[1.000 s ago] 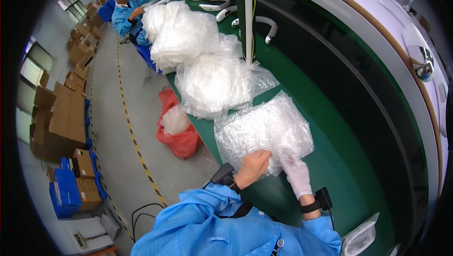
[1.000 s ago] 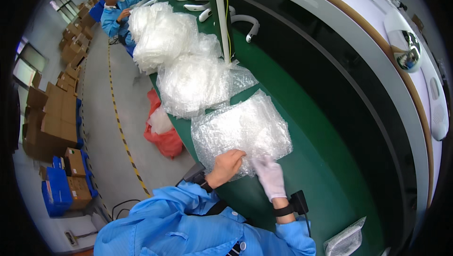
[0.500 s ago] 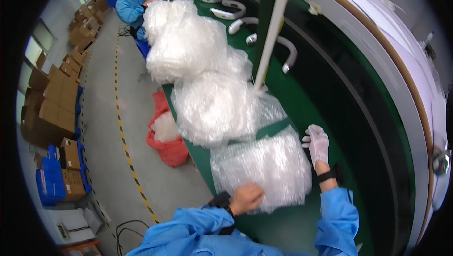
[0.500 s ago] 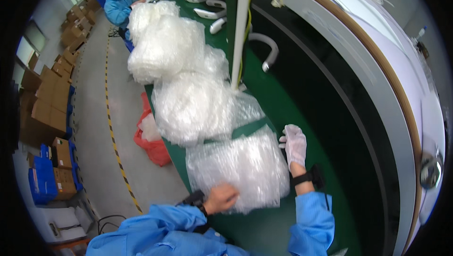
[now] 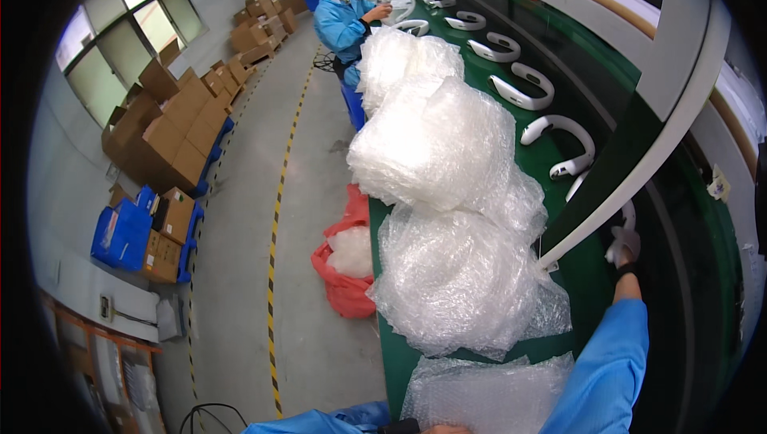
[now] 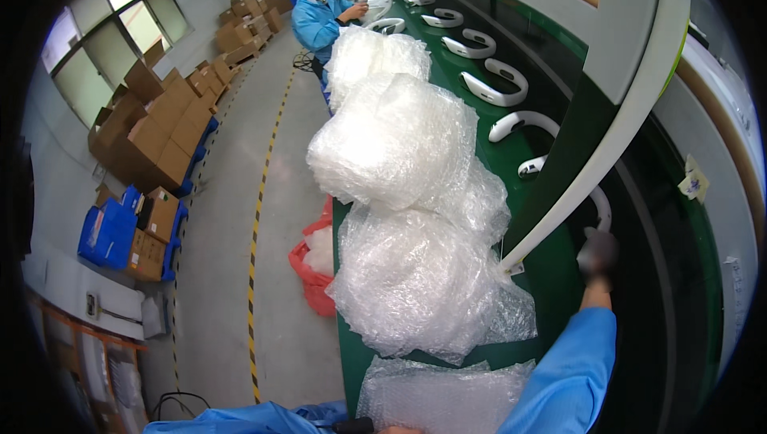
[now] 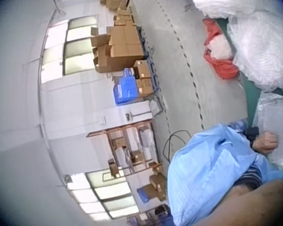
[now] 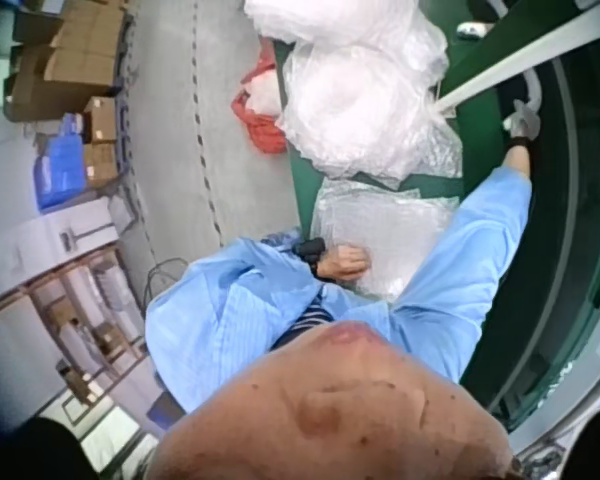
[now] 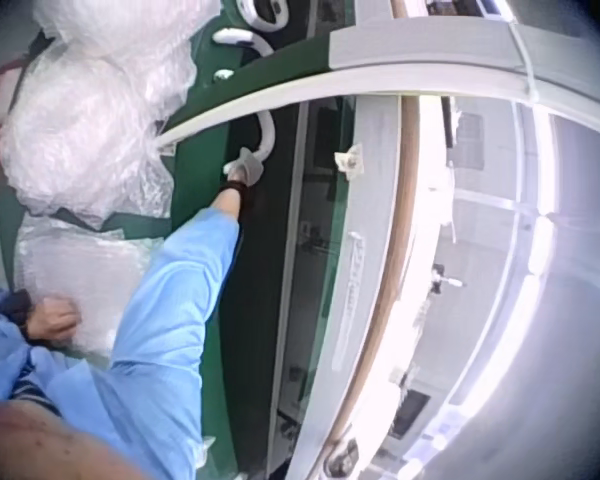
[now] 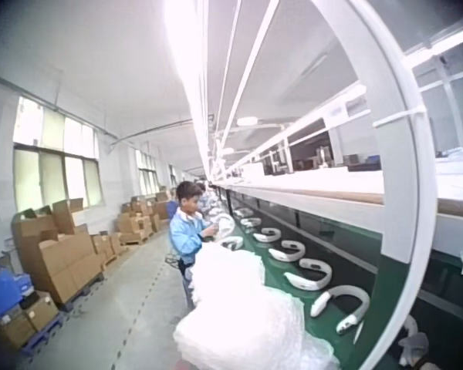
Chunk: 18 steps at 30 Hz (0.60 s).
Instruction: Wrapping white curved plastic products in bubble wrap on an assembly line.
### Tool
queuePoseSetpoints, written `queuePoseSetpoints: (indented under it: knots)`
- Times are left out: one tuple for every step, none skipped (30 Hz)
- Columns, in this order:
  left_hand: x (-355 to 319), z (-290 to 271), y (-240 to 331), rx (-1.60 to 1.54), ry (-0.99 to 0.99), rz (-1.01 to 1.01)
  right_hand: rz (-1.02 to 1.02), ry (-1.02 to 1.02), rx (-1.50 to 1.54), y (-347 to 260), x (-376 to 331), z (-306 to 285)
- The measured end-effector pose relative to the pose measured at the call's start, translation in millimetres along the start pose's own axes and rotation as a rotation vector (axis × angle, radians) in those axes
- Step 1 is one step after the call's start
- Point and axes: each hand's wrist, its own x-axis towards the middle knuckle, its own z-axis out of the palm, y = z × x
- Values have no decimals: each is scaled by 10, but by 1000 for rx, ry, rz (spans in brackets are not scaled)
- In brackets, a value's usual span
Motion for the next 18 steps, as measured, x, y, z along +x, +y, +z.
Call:
queuePoseSetpoints:
  knots:
    - [-21,33,64,5,9,-5,123,-160,334,38,-80,-129]
    - [-62,56,110,18,24,0,97,-172,404,63,-264,-216]
    - [-105,63,108,41,8,-11,82,-155,468,172,-481,-402]
    - [-118,47,86,71,-4,-18,97,-137,534,260,-696,-591]
    - [-101,32,64,79,1,1,109,-130,606,428,-902,-741]
    - [-102,9,41,70,6,17,91,-199,744,989,-886,-1009]
    - [-116,28,50,75,21,-1,146,-182,883,1028,-1301,-1123]
    - [-150,73,72,76,40,-19,269,-173,844,1072,-1642,-1278]
    - [-192,117,84,63,37,-25,399,-136,810,1163,-2016,-1496]
    - [-245,189,92,44,31,-34,402,-113,842,1209,-2456,-1695]
    - [-260,240,41,65,64,31,415,-76,876,1249,-2956,-1872]
    - [-293,256,-8,72,92,86,336,-101,935,1176,-3445,-1979]
    - [-290,226,24,117,26,64,269,-116,986,1046,-3919,-2083]
    - [-206,137,-12,140,-52,9,239,-25,928,882,-4222,-2026]
    - [-230,198,-98,164,60,112,181,51,883,721,-4503,-2046]
    - [-198,149,-96,162,87,155,109,90,835,660,-4758,-2134]
    - [-138,118,-38,150,35,-60,-10,189,709,475,-5008,-2198]
    - [-132,103,-14,127,58,-105,-47,140,804,485,-5213,-2339]
